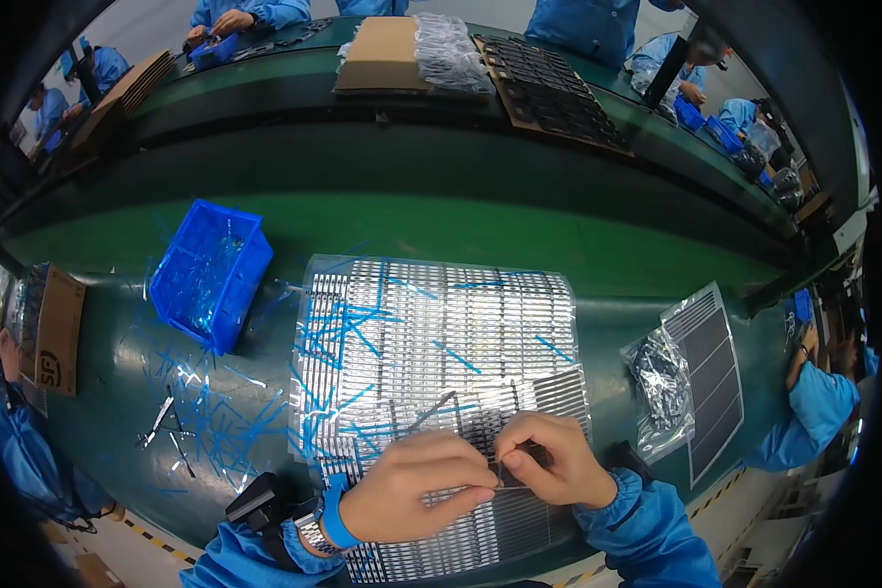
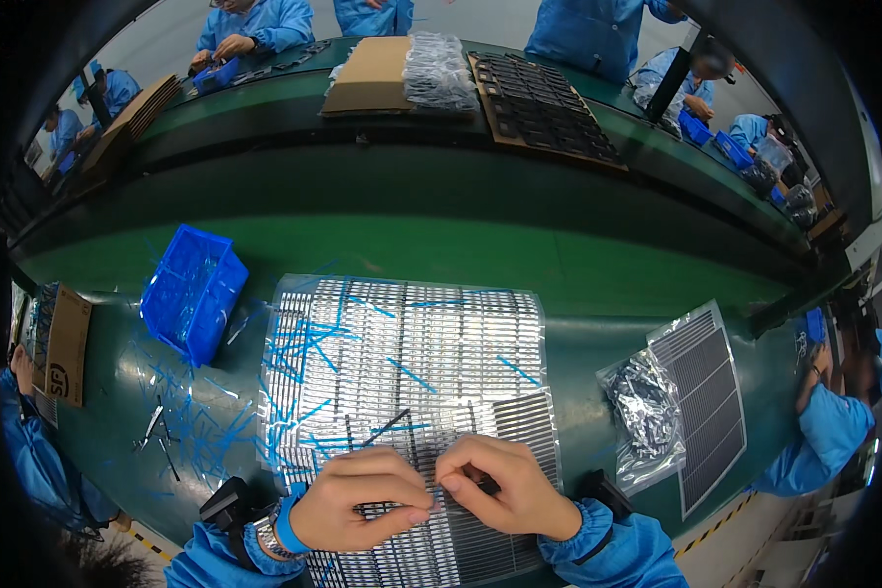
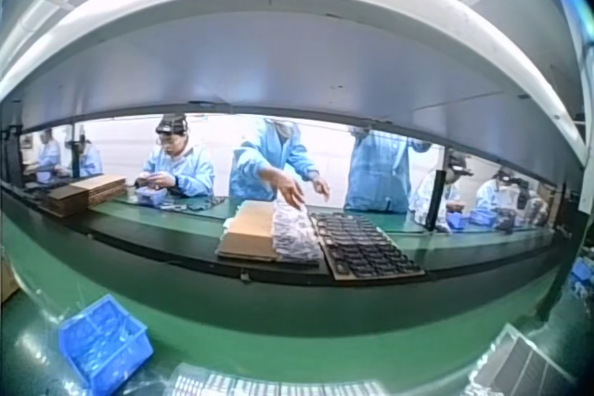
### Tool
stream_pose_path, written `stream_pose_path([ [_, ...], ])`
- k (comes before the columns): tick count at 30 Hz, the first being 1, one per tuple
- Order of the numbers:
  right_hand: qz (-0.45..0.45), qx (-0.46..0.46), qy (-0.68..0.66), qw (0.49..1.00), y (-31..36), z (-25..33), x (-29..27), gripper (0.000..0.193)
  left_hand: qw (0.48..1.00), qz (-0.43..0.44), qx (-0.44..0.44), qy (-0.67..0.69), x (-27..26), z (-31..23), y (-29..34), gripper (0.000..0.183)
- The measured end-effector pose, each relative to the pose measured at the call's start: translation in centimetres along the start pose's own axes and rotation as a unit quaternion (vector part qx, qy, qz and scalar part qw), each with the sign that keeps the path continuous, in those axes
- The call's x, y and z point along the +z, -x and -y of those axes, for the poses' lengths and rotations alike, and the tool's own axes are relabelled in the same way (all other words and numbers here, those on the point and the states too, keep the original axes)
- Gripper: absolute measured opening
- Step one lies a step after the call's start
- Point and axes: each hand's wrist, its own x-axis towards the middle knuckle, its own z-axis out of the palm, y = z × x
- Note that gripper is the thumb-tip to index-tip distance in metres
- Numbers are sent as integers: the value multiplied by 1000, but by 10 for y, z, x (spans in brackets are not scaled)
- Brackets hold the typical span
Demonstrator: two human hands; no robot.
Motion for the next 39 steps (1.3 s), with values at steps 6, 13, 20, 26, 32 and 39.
stream_pose_path([
  [6, 8, 45, 27, 999, 0, 4, -1, 6, 998, -27, -19, 44, 1, -3, 3, 18],
  [13, 11, 17, 14, 1000, 2, 0, 1, 8, 992, -5, -60, 112, -3, -5, 1, 9],
  [20, -103, -34, -5, 994, 3, -3, 3, 17, 970, -93, -184, 128, -4, -2, 6, 7],
  [26, -121, -39, 56, 990, 2, 5, 3, 23, 980, -45, -178, 78, -6, -3, 5, 8],
  [32, -122, -67, 109, 984, 2, 4, 2, 17, 976, -44, -188, 101, -6, -4, 5, 7],
  [39, -147, -82, 143, 975, 2, 5, 2, 19, 972, -53, -175, 145, -6, -3, 5, 4],
])
